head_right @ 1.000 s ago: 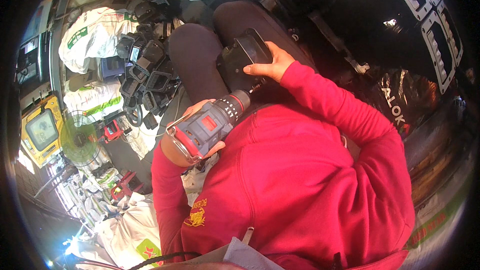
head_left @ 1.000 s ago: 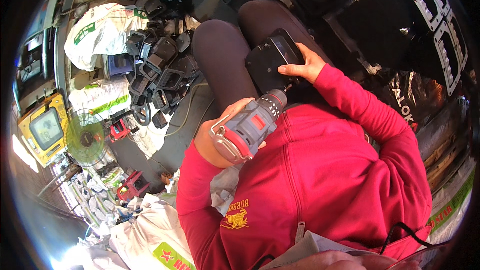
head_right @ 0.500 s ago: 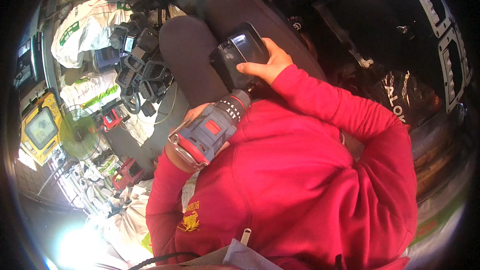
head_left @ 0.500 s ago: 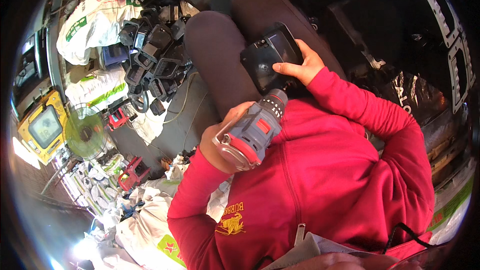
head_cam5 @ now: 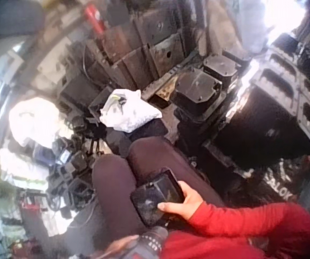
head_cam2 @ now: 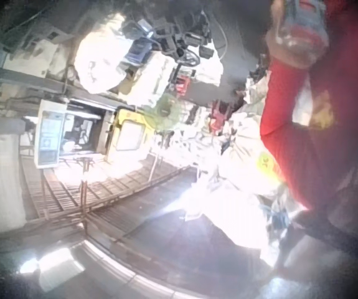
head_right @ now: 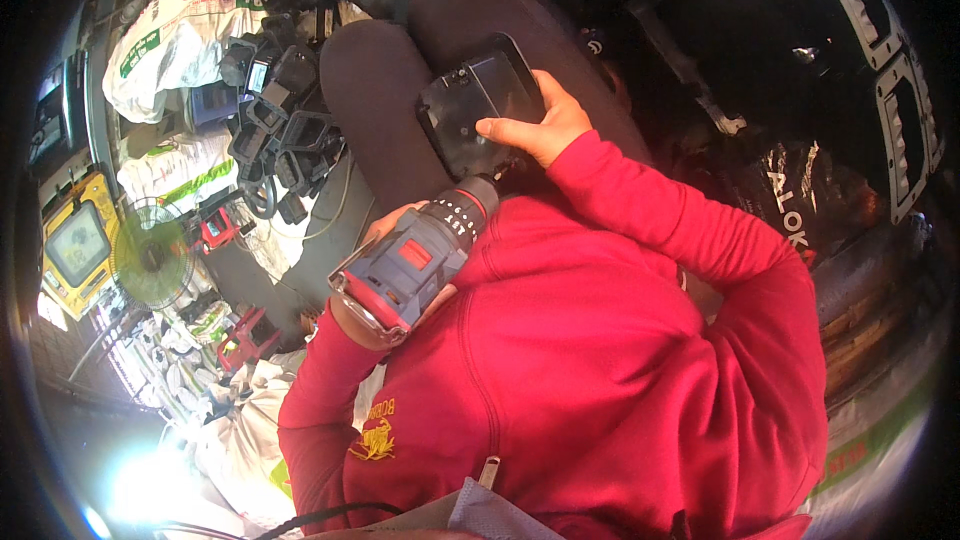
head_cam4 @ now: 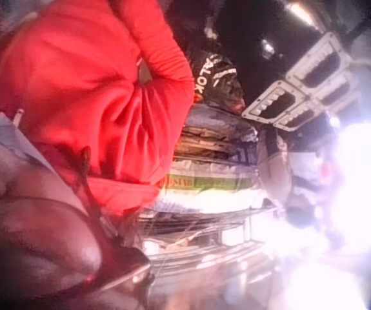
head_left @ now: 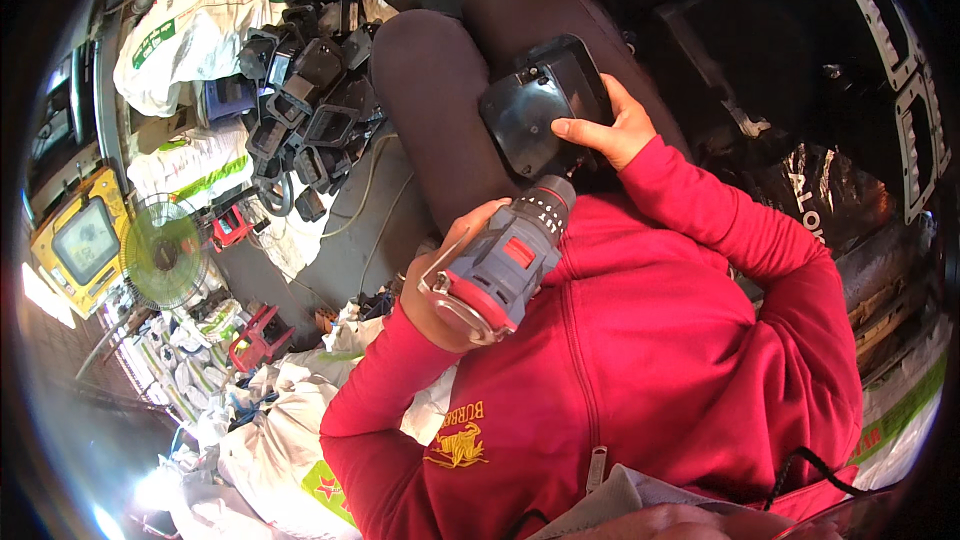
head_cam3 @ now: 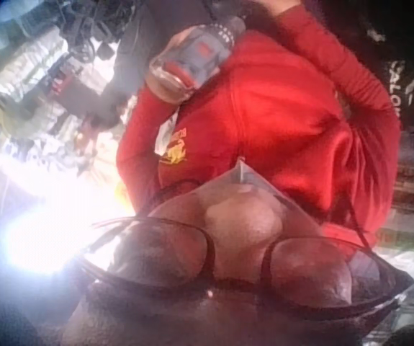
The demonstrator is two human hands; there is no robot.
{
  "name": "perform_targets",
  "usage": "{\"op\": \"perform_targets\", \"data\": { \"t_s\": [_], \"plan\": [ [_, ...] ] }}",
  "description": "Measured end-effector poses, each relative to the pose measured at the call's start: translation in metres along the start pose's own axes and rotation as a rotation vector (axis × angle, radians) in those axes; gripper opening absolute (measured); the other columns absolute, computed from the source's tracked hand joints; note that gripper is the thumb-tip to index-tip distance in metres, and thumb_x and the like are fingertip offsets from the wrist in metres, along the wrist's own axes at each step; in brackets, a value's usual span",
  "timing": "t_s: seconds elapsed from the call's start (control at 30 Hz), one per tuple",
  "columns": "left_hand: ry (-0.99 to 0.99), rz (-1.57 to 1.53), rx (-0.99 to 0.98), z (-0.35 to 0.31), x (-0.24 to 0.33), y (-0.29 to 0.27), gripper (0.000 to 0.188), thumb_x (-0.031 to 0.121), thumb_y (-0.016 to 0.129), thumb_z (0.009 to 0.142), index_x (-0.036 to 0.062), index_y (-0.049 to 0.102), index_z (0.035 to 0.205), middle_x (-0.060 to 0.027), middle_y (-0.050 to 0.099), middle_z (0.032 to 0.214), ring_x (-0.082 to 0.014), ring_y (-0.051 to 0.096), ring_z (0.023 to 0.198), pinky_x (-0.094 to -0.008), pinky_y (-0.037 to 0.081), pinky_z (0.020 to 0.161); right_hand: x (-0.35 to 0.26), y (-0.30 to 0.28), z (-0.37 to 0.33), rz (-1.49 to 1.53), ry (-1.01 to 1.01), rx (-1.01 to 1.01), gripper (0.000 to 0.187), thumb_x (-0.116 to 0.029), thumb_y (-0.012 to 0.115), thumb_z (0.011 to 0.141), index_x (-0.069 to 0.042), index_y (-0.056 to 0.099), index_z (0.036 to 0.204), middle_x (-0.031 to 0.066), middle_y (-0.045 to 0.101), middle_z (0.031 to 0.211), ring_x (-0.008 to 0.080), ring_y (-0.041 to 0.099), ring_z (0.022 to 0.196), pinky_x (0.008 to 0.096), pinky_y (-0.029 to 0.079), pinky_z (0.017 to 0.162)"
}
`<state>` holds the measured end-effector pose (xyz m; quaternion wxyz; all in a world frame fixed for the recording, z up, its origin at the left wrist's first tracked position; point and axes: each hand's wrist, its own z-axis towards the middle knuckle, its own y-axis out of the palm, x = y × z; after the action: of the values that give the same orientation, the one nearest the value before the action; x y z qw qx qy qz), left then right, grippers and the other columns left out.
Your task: The person sits on the floor and uses a cordless drill to fasten screws into black plastic parts. They repeatedly pick up parts, align them, and drive screws before placing the finished units into a stack.
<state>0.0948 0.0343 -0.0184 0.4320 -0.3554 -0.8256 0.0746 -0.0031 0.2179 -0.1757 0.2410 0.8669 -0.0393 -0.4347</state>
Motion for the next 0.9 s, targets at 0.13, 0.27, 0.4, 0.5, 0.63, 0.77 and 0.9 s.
{"op": "perform_targets", "data": {
  "t_s": [0.13, 0.27, 0.4, 0.5, 0.63, 0.77, 0.9],
  "plan": [
    [-0.130, -0.417, -0.075, 0.007, -0.010, 0.003, 0.044, 0.020, 0.049, 0.095, 0.0060, 0.036, 0.135, -0.0091, 0.053, 0.122, -0.0201, 0.058, 0.106, -0.0321, 0.051, 0.087, -0.009, 0.001, 0.001, -0.047, -0.022, -0.016, 0.057, -0.010, 0.079, 0.069, 0.000, 0.051, 0.117, 0.0085, 0.065, 0.097, 0.0161, 0.062, 0.087, 0.0293, 0.051, 0.079],
    [-0.198, -0.463, -0.051, 0.012, -0.022, 0.005, 0.037, 0.017, 0.035, 0.100, 0.0040, 0.035, 0.135, -0.0119, 0.052, 0.125, -0.0222, 0.056, 0.109, -0.0356, 0.050, 0.090, -0.012, 0.001, 0.007, -0.012, -0.026, -0.025, 0.058, -0.010, 0.079, 0.069, 0.001, 0.050, 0.119, 0.0093, 0.065, 0.098, 0.0168, 0.062, 0.087, 0.0295, 0.051, 0.079],
    [-0.204, -1.298, -0.148, 0.015, -0.027, 0.007, 0.037, 0.014, 0.033, 0.100, 0.0031, 0.034, 0.136, -0.0125, 0.050, 0.127, -0.0202, 0.054, 0.113, -0.0345, 0.048, 0.093, -0.005, -0.001, 0.015, -0.047, -0.019, -0.003, 0.059, -0.009, 0.079, 0.069, 0.001, 0.051, 0.119, 0.0101, 0.065, 0.099, 0.0167, 0.062, 0.088, 0.0299, 0.051, 0.079],
    [-0.073, -0.783, 0.016, 0.013, -0.013, 0.005, 0.042, 0.014, 0.050, 0.094, 0.0027, 0.039, 0.133, -0.0136, 0.056, 0.121, -0.0211, 0.058, 0.108, -0.0333, 0.050, 0.089, -0.004, -0.006, 0.019, 0.092, -0.093, -0.058, 0.060, -0.015, 0.080, 0.068, 0.002, 0.052, 0.118, 0.0115, 0.065, 0.100, 0.0195, 0.063, 0.089, 0.0322, 0.051, 0.080],
    [0.323, 0.263, 0.221, 0.011, 0.012, -0.003, 0.053, 0.018, 0.078, 0.069, 0.0041, 0.058, 0.116, -0.0135, 0.062, 0.110, -0.0271, 0.062, 0.100, -0.0371, 0.047, 0.091, -0.009, -0.008, 0.011, -0.098, -0.330, -0.096, 0.081, -0.035, 0.081, 0.066, 0.002, 0.046, 0.129, 0.0168, 0.060, 0.117, 0.0233, 0.056, 0.108, 0.0351, 0.044, 0.094],
    [0.576, 0.200, 0.041, 0.006, -0.004, -0.021, 0.053, 0.023, 0.081, 0.066, 0.0041, 0.062, 0.112, -0.0138, 0.061, 0.112, -0.0288, 0.059, 0.106, -0.0366, 0.045, 0.093, -0.016, -0.008, -0.015, -0.462, -0.171, 0.173, 0.078, -0.040, 0.081, 0.066, 0.000, 0.049, 0.124, 0.0143, 0.063, 0.109, 0.0237, 0.060, 0.100, 0.0332, 0.047, 0.087],
    [0.624, -0.041, 0.095, -0.012, -0.039, -0.040, 0.082, 0.036, 0.081, 0.066, 0.0003, 0.045, 0.129, -0.0164, 0.058, 0.121, -0.0292, 0.058, 0.108, -0.0393, 0.046, 0.093, -0.017, -0.026, -0.029, -0.122, -0.177, 0.045, 0.065, -0.033, 0.079, 0.072, -0.001, 0.051, 0.122, 0.0072, 0.062, 0.107, 0.0155, 0.058, 0.096, 0.0298, 0.049, 0.080]
  ]
}}
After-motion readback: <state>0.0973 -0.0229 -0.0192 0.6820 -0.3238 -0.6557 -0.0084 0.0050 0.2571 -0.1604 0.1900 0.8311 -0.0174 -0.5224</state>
